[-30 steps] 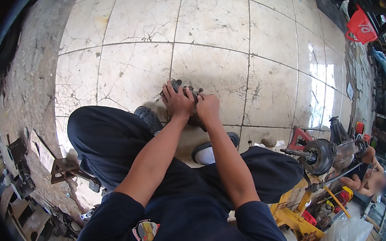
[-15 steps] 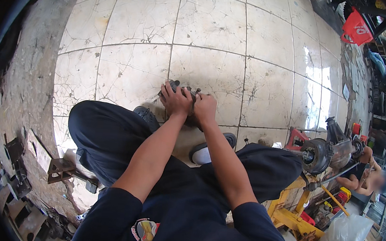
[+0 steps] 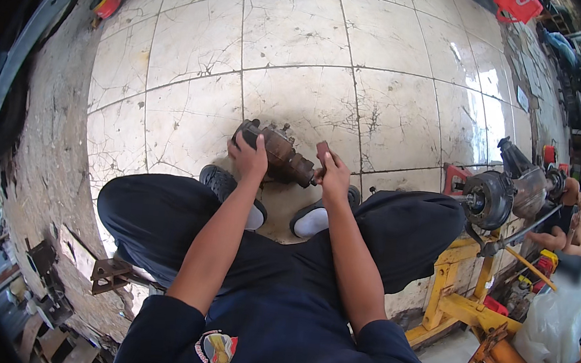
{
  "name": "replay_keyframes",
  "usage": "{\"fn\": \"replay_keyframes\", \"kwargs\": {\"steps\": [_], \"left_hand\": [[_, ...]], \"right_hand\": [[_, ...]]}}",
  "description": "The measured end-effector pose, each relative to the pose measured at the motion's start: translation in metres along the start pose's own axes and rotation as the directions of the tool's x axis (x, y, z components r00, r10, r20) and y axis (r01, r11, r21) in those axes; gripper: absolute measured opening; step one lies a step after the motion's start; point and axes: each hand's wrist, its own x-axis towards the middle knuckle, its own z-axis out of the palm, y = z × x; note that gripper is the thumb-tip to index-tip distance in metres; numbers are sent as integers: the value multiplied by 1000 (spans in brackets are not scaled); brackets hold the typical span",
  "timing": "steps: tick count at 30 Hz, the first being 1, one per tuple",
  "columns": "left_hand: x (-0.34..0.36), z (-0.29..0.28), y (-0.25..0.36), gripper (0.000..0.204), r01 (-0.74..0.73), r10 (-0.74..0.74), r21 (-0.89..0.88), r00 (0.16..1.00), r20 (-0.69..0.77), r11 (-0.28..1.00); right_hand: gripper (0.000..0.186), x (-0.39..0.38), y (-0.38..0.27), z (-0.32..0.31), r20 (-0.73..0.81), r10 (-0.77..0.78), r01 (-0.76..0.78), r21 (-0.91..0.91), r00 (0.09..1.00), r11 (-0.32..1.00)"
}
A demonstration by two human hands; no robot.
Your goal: The person sits on the floor and uses a small metal file to scrape and smooth the surface of a mechanical part. They repeatedly rotate the part to access different sides and continue filing throughout the clip.
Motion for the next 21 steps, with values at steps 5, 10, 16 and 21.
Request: {"fn": "replay_keyframes", "kwargs": {"steps": [5, 10, 16, 21], "left_hand": [[-22, -32, -2, 89, 133, -237, 251, 862, 448, 959], [-20, -17, -27, 90, 114, -182, 191, 902, 392, 975], [-20, -18, -14, 83, 233, -256, 107, 900, 351, 966], [-21, -23, 33, 72, -195, 203, 159, 979, -35, 968]], "right_hand": [[36, 5, -1, 13, 77, 43, -49, 86, 996, 995], [36, 3, -5, 17, 121, 93, -106, 108, 988, 988], [36, 23, 0, 14, 52, 88, -97, 207, 995, 974], [39, 28, 6, -1, -83, 153, -140, 140, 985, 980]]}}
